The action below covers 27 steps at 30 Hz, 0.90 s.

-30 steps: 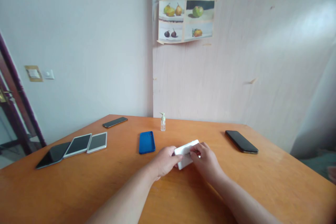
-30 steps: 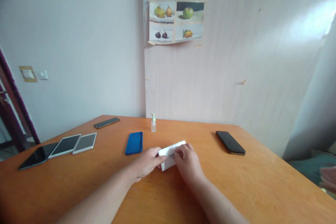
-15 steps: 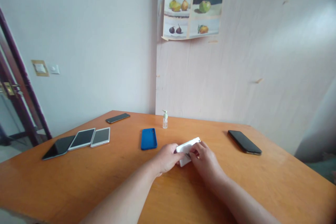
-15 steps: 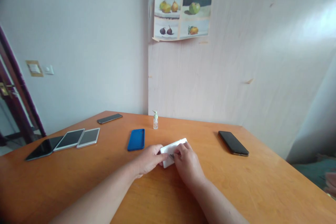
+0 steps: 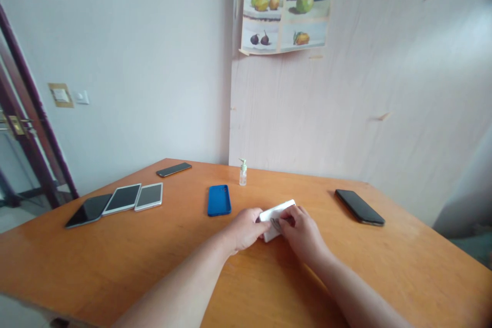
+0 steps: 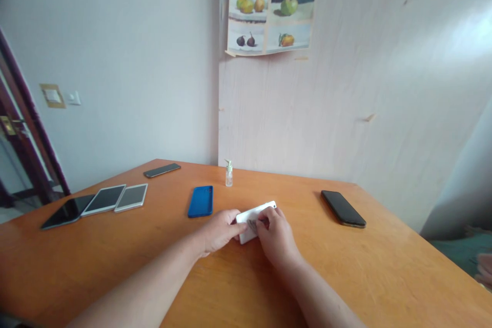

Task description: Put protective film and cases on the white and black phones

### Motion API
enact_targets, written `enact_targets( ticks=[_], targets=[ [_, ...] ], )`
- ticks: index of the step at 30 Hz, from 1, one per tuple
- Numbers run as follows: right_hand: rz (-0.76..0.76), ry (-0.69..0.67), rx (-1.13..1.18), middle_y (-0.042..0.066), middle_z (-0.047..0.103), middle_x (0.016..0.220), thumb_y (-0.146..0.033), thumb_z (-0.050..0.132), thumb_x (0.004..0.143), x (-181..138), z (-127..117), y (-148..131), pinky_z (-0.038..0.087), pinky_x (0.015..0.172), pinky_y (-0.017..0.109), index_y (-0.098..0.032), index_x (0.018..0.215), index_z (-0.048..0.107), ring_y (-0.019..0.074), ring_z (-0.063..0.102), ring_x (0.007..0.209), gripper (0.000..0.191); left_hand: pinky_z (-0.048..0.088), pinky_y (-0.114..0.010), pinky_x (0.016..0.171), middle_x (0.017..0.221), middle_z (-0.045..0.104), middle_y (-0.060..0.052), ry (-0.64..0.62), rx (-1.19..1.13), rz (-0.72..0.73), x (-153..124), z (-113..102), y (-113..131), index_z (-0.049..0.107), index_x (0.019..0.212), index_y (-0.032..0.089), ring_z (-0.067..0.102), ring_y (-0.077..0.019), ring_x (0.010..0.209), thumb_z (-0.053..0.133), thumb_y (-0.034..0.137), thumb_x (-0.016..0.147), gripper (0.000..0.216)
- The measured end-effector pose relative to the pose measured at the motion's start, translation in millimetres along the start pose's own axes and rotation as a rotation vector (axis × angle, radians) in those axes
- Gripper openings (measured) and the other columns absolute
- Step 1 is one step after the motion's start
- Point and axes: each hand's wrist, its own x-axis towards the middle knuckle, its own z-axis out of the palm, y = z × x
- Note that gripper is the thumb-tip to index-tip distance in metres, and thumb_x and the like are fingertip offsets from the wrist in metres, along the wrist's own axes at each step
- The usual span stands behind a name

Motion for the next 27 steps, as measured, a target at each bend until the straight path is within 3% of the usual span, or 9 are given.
enact_targets(
  ticks=[3, 8, 15, 21, 27],
  targets=[
    [-0.034, 0.001, 0.067, 0.003, 0.060, 0.091, -0.025, 0.053, 0.080, 0, 1, -1, 0.047, 0.072, 0.029, -0.022, 0.085, 0.061, 0.0174, 0.059, 0.080, 0.010, 0.043, -0.024, 0.062, 0.080, 0.067, -0.003, -0.006, -0.020, 0.014, 0, 0, 0, 0.062, 0.089, 0.014, 0.061, -0.0180, 0.075, 0.060, 0.035, 0.077, 0.024],
    [0.028, 0.064, -0.021, 0.005, 0.059, 0.091, -0.025, 0.052, 0.082, 4, -11, 6, 0.047, 0.076, 0.032, -0.020, 0.090, 0.064, 0.0190, 0.059, 0.081, 0.014, 0.044, -0.025, 0.062, 0.079, 0.067, -0.003, -0.022, -0.010, -0.011, 1, 0, -2, 0.061, 0.088, 0.015, 0.062, -0.0187, 0.073, 0.059, 0.035, 0.076, 0.024],
    [-0.236, -0.117, 0.088, 0.005, 0.061, 0.098, -0.023, 0.049, 0.087, -5, -10, -20, 0.047, 0.081, 0.029, -0.022, 0.092, 0.067, 0.0174, 0.058, 0.091, 0.019, 0.040, -0.023, 0.061, 0.076, 0.065, 0.000, 0.029, -0.008, 0.038, 0, 0, -1, 0.064, 0.085, 0.014, 0.057, -0.0156, 0.071, 0.062, 0.042, 0.076, 0.029],
    [-0.092, 0.019, -0.011, 0.009, 0.063, 0.106, -0.027, 0.052, 0.085, 4, -15, 0, 0.049, 0.084, 0.035, -0.019, 0.103, 0.066, 0.0214, 0.060, 0.094, 0.024, 0.042, -0.024, 0.061, 0.075, 0.065, -0.002, 0.006, -0.062, -0.023, -1, 0, 2, 0.063, 0.089, 0.014, 0.060, -0.0175, 0.071, 0.062, 0.036, 0.075, 0.026],
    [-0.309, -0.104, 0.078, 0.009, 0.063, 0.120, -0.030, 0.051, 0.089, -10, -7, -20, 0.046, 0.098, 0.038, -0.023, 0.121, 0.060, 0.0221, 0.057, 0.111, 0.034, 0.040, -0.024, 0.063, 0.080, 0.066, -0.002, -0.010, -0.108, 0.058, -3, -1, 6, 0.065, 0.090, 0.014, 0.057, -0.0156, 0.072, 0.062, 0.036, 0.078, 0.026]
  ],
)
